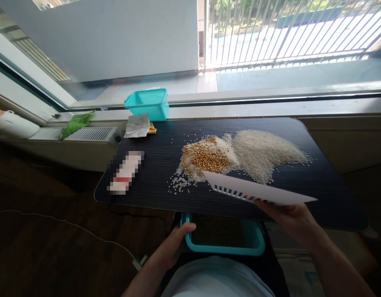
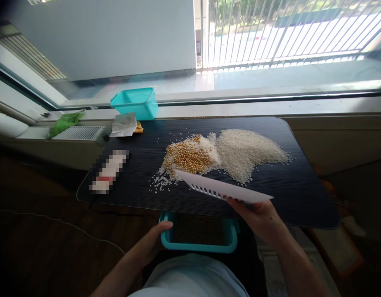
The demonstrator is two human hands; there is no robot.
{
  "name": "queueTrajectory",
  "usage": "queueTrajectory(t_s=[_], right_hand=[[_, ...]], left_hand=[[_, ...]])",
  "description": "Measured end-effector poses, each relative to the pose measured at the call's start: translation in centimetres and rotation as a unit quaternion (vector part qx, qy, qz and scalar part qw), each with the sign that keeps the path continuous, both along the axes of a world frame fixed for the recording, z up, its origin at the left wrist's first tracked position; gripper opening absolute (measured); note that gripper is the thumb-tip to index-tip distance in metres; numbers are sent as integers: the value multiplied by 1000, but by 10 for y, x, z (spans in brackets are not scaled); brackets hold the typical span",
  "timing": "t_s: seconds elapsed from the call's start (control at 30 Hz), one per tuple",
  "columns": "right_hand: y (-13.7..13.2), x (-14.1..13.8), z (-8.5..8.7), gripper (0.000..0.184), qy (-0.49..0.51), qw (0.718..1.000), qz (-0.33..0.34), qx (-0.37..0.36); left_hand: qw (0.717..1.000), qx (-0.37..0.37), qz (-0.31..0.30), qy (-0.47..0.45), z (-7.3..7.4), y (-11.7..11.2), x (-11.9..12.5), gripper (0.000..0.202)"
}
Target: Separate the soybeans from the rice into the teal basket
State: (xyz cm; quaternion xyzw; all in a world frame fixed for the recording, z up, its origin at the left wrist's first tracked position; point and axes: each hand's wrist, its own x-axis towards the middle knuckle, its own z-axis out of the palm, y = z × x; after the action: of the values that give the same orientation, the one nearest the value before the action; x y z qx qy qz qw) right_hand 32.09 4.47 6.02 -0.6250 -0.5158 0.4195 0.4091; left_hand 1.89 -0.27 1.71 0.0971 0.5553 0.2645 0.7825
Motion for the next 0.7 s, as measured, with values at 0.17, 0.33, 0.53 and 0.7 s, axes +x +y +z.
queueTrajectory(t_s=[0.17, 0.33, 0.53, 0.7], right_hand=[[39, -12, 9, 42, -11, 998, -34, 42], [52, -16, 10, 40, -37, 999, -9, 38], [52, -23, 0, 46, -4, 999, 17, 34], [50, -26, -7, 49, 26, 999, 35, 17]], left_hand=[[1000, 7, 11, -5, 2, -4, -1, 45], [1000, 4, 21, -10, 2, -5, -1, 46], [1000, -6, 23, -3, -2, -4, 0, 46], [1000, -10, 25, 1, -2, -3, 1, 48]])
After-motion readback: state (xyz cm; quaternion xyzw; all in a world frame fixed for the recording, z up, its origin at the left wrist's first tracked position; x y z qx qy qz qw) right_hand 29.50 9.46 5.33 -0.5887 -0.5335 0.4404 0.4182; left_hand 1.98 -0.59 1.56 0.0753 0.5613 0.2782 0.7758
